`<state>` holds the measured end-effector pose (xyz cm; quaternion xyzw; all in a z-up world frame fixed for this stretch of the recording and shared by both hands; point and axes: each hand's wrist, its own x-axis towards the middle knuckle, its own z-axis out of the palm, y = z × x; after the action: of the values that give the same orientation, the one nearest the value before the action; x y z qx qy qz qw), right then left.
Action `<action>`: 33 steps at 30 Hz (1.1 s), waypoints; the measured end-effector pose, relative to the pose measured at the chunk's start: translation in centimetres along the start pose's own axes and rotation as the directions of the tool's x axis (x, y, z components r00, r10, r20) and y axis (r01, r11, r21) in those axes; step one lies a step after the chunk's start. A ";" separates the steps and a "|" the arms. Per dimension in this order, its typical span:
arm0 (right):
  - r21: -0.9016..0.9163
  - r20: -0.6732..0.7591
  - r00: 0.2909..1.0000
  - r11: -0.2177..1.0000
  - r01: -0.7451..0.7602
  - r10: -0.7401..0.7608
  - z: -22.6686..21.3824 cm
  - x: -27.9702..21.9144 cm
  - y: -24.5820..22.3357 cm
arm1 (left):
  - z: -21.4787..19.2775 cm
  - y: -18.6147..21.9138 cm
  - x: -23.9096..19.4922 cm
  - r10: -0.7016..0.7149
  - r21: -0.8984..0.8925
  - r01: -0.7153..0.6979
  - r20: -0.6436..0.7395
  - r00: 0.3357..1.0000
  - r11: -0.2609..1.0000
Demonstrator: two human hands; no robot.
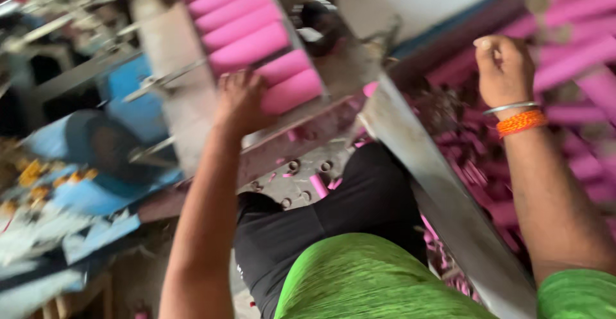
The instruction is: The person repeatedly picks up pink paper tubes from a metal bin and places them onto a conveyor belt. The hands move quickly to transfer the tubes one by one or in small groups from the bin to the belt.
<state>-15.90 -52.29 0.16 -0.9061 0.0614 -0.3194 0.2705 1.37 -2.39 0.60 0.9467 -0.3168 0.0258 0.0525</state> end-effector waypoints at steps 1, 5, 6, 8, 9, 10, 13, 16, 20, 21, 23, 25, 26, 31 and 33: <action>-0.091 -0.025 0.996 0.992 -0.086 0.084 -1.7 -1.9 2.9 | 0.0 0.2 0.2 0.016 -0.030 -0.016 -0.006 1.000 0.999; -0.286 -0.045 0.892 0.849 -0.443 0.450 -6.1 -9.5 11.3 | -0.7 0.4 -0.9 0.046 -0.129 -0.073 -0.203 0.978 0.989; -0.281 -0.004 0.863 0.827 -0.486 0.506 -6.4 -11.4 12.6 | -1.1 0.3 -1.4 0.043 -0.154 -0.083 -0.248 0.968 0.985; -0.330 0.130 0.822 0.806 -0.491 0.554 -6.6 -15.0 14.5 | -1.5 0.4 -2.2 0.063 -0.138 -0.118 -0.349 0.935 0.983; -0.381 0.225 0.805 0.810 -0.446 0.549 -6.2 -16.8 15.0 | -1.4 0.4 -2.1 0.068 -0.145 -0.128 -0.358 0.931 0.981; -0.494 0.230 0.879 0.828 -0.265 0.418 -5.7 -18.5 15.2 | -1.3 0.4 -2.1 0.074 -0.151 -0.137 -0.367 0.927 0.979; -0.567 0.441 0.815 0.821 -0.073 0.377 -1.6 -20.8 15.6 | -0.9 0.2 -2.1 0.068 -0.137 -0.126 -0.367 0.928 0.983; -0.307 0.322 0.883 0.920 -0.244 0.341 3.4 -22.2 15.6 | -0.7 -0.1 -1.9 0.051 -0.139 -0.109 -0.365 0.929 0.984; -0.585 0.768 0.551 0.707 0.397 0.326 5.7 -24.1 17.5 | -0.7 0.1 -2.1 0.037 -0.130 -0.093 -0.378 0.925 0.987; -0.643 0.742 0.541 0.650 0.406 0.396 5.6 -24.1 18.4 | -0.8 0.2 -2.3 0.037 -0.130 -0.092 -0.379 0.924 0.987; -0.734 0.679 0.487 0.500 0.460 0.550 4.7 -25.6 18.9 | -1.1 0.3 -1.9 0.030 -0.129 -0.086 -0.384 0.923 0.988; -0.709 0.705 0.511 0.462 0.533 0.492 3.0 -26.2 19.4 | -1.1 0.5 -1.8 0.010 -0.149 -0.076 -0.400 0.916 0.986; -0.697 0.717 0.532 0.461 0.549 0.451 2.0 -26.2 19.5 | -1.0 0.6 -1.8 -0.001 -0.160 -0.070 -0.409 0.912 0.985; -0.637 0.616 0.754 0.707 0.306 0.229 -3.7 -22.0 20.2 | -0.8 0.9 -1.9 -0.008 -0.239 -0.111 -0.445 0.895 0.965; -0.675 0.596 0.785 0.634 0.376 0.169 -6.4 -20.0 20.4 | -0.9 0.9 -1.9 0.004 -0.273 -0.146 -0.461 0.887 0.951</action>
<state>-34.31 -66.83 -17.37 -0.9864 0.0444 0.0316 -0.1548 -0.70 -1.92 1.43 0.8820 -0.3327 0.2002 0.2671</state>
